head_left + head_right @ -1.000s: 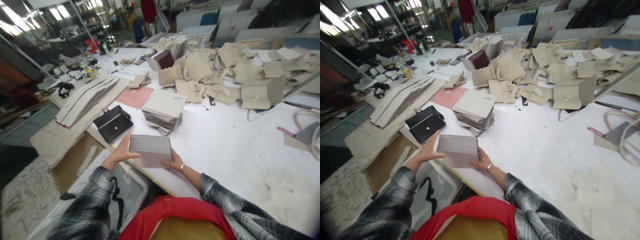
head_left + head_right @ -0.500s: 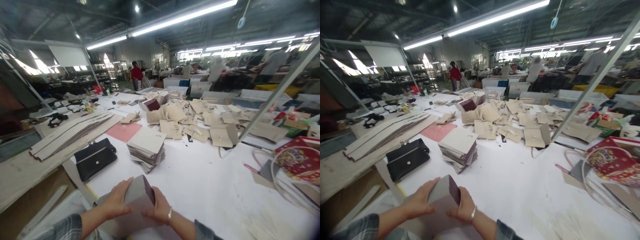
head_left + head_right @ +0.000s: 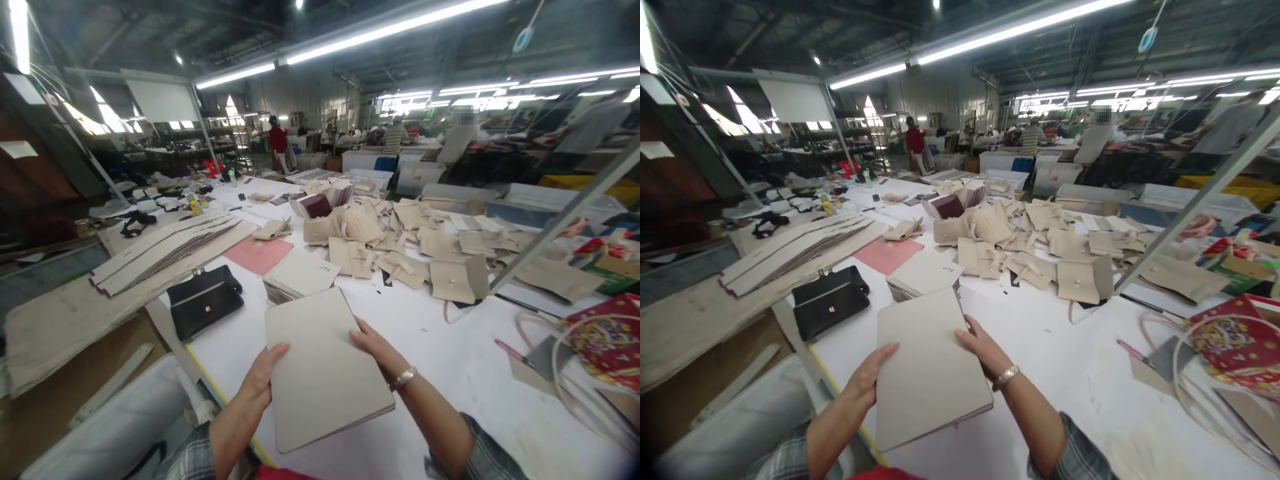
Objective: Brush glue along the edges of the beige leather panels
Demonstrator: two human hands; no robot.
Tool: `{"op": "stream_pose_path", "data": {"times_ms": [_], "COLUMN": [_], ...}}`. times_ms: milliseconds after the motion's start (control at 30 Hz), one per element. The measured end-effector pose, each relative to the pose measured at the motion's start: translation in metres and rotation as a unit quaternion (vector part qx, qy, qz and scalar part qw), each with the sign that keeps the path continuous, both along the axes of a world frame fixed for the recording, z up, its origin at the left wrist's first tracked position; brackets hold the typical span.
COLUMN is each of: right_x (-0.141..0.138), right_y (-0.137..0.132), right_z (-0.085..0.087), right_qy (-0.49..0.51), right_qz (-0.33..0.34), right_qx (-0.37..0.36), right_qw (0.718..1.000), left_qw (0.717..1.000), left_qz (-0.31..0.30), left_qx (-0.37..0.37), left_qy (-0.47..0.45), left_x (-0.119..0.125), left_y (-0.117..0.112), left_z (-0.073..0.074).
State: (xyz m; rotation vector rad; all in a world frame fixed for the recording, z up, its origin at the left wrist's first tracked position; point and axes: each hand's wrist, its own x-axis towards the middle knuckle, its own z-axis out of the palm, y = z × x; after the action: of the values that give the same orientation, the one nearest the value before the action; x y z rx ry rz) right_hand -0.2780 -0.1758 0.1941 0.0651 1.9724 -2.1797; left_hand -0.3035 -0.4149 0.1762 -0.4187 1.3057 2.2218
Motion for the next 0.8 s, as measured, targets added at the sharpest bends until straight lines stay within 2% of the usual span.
{"op": "stream_pose_path", "data": {"times_ms": [67,167,233,267,300,367,433,533,567,633,700,733,800], "right_x": [-0.046,-0.139,-0.205,-0.235,-0.262,-0.308,-0.340,-0.376,-0.385,-0.402,-0.408,-0.405,-0.386], "right_y": [0.009,0.029,0.040,0.044,0.046,0.046,0.041,0.037,0.038,0.045,0.057,0.064,0.076], "right_z": [0.040,0.101,0.119,0.118,0.111,0.082,0.047,0.008,0.001,-0.009,-0.018,-0.024,-0.039], "right_qy": [0.023,0.054,0.048,0.045,0.038,0.019,0.012,0.024,0.028,0.024,0.018,0.008,-0.040], "right_qz": [0.041,0.076,0.106,0.112,0.116,0.113,0.109,0.122,0.130,0.147,0.129,0.091,-0.044], "right_qx": [0.027,0.102,0.152,0.174,0.197,0.253,0.305,0.336,0.334,0.317,0.269,0.234,0.177], "right_qw": [0.999,0.990,0.981,0.977,0.973,0.961,0.946,0.934,0.933,0.937,0.954,0.968,0.982], "left_qw": [0.999,0.985,0.971,0.967,0.966,0.975,0.986,0.981,0.978,0.965,0.939,0.939,0.935], "left_qz": [0.039,0.130,0.183,0.201,0.211,0.195,0.121,-0.015,-0.030,0.039,0.119,0.109,0.044], "left_qx": [0.008,0.026,0.034,0.032,0.025,-0.017,-0.095,-0.185,-0.188,-0.219,-0.278,-0.298,-0.342], "left_qy": [0.026,0.112,0.148,0.154,0.149,0.109,0.058,0.056,0.080,0.136,0.164,0.130,0.088], "left_x": [-0.026,-0.083,-0.128,-0.149,-0.167,-0.194,-0.206,-0.217,-0.226,-0.255,-0.296,-0.316,-0.348], "left_y": [0.005,0.022,0.039,0.047,0.054,0.061,0.052,0.006,-0.015,-0.057,-0.087,-0.094,-0.089], "left_z": [0.021,0.057,0.067,0.065,0.059,0.036,0.009,-0.016,-0.020,-0.023,-0.030,-0.037,-0.053]}}
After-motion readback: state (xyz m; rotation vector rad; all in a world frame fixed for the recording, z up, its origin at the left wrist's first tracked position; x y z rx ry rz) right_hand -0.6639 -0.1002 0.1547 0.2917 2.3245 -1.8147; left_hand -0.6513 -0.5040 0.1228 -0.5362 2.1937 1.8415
